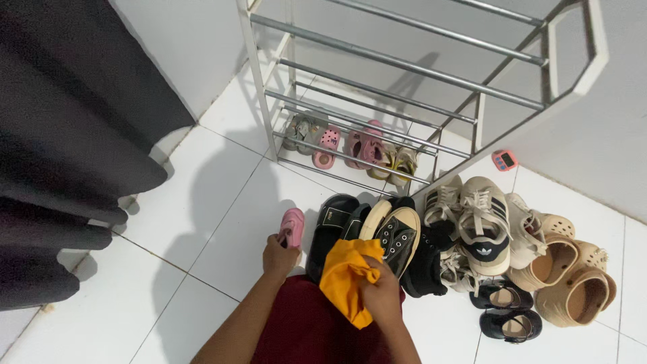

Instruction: The person cleans multiple shoes with a cloth, including sneakers and sandals, and places some of them on a metal rack.

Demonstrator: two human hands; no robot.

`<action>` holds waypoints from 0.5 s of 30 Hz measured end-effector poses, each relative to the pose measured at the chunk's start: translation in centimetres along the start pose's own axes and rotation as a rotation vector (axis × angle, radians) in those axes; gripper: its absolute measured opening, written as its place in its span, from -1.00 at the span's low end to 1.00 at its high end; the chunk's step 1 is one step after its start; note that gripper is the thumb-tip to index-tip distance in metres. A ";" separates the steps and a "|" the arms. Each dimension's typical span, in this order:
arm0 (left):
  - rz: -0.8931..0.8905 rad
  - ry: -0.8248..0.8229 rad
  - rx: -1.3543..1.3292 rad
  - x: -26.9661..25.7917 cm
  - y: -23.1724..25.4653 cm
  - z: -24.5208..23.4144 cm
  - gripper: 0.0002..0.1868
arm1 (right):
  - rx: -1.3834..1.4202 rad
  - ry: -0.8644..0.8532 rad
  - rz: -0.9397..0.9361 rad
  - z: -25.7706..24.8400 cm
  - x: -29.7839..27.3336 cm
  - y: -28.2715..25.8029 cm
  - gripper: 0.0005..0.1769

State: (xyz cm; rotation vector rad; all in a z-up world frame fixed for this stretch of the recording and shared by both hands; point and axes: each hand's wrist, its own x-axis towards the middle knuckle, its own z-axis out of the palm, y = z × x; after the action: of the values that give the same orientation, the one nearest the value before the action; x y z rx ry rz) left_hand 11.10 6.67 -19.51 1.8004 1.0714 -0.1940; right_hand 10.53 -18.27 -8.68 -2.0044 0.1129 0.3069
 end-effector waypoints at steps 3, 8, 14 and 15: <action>0.048 0.031 0.103 1.6 -1.3 2.3 -0.23 | 0.067 0.036 -0.035 -0.7 0.5 0.3 -0.51; 0.259 -0.152 0.366 0.0 0.7 1.8 0.21 | 0.175 0.020 -0.127 -1.5 1.7 2.0 -0.50; 0.149 -0.040 0.549 0.1 5.9 4.0 -0.11 | 0.222 0.218 0.165 -3.6 5.5 3.2 -0.38; 0.153 -0.039 0.552 1.4 6.3 5.4 -0.11 | 0.226 0.221 0.164 -4.3 6.7 3.1 -0.38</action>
State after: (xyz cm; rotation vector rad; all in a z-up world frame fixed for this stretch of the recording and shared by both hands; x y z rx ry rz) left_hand 18.25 2.39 -18.76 2.3492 0.8990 -0.4645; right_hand 17.07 -23.10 -11.37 -1.8015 0.4348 0.1670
